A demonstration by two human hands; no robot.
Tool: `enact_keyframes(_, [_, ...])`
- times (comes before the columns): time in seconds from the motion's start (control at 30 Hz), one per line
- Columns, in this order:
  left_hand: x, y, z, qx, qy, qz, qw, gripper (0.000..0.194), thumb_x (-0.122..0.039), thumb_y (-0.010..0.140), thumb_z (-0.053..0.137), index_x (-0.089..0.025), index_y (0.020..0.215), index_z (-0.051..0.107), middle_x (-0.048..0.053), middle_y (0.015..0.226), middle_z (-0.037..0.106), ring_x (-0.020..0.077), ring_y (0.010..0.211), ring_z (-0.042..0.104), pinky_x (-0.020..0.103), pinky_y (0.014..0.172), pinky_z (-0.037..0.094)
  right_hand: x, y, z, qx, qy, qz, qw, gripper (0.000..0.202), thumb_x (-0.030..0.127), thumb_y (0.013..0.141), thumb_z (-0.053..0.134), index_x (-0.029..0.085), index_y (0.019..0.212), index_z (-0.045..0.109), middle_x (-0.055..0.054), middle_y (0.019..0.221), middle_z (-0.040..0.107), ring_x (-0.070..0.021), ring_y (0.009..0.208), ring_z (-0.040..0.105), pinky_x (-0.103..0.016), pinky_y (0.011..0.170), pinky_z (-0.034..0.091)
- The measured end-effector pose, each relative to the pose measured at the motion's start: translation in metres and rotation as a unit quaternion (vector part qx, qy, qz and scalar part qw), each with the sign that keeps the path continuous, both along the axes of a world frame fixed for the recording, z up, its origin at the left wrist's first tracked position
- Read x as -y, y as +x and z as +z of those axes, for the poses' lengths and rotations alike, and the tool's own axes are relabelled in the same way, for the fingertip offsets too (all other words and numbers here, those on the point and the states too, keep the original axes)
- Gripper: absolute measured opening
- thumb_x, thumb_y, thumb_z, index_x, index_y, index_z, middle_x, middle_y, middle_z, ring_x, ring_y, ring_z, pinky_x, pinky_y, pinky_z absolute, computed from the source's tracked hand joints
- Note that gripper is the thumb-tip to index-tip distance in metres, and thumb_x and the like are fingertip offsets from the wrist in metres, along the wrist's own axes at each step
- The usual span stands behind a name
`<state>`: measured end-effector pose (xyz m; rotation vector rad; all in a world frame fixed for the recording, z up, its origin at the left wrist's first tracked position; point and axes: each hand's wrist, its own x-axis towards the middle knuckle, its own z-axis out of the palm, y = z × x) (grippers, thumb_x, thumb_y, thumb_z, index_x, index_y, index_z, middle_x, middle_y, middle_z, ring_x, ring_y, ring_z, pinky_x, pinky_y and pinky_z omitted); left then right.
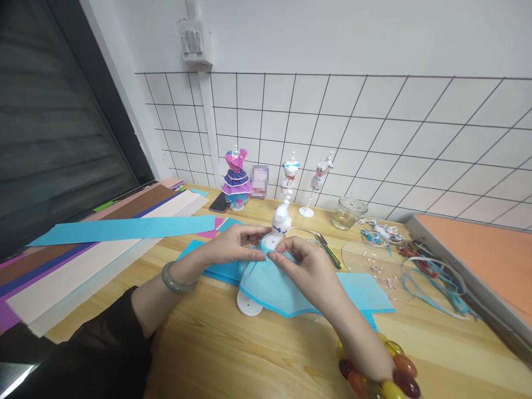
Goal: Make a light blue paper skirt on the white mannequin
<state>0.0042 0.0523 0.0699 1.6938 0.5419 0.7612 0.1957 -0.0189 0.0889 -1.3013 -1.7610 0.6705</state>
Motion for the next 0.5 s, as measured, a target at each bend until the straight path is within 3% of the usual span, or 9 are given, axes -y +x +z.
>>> enact_keyframes(0.5, [0.0015, -0.0009, 0.0024, -0.017, 0.013, 0.003, 1.000, 0.067, -0.032, 0.067, 0.080, -0.020, 0.129, 0.056, 0.012, 0.132, 0.058, 0.0261, 0.118, 0.055, 0.042, 0.100, 0.043, 0.0000, -0.0003, 0.0011, 0.006, -0.013, 0.000, 1.000, 0.033, 0.053, 0.077, 0.064, 0.021, 0.073, 0.062, 0.000, 0.062, 0.062, -0.0129, 0.053, 0.051, -0.026, 0.047, 0.040])
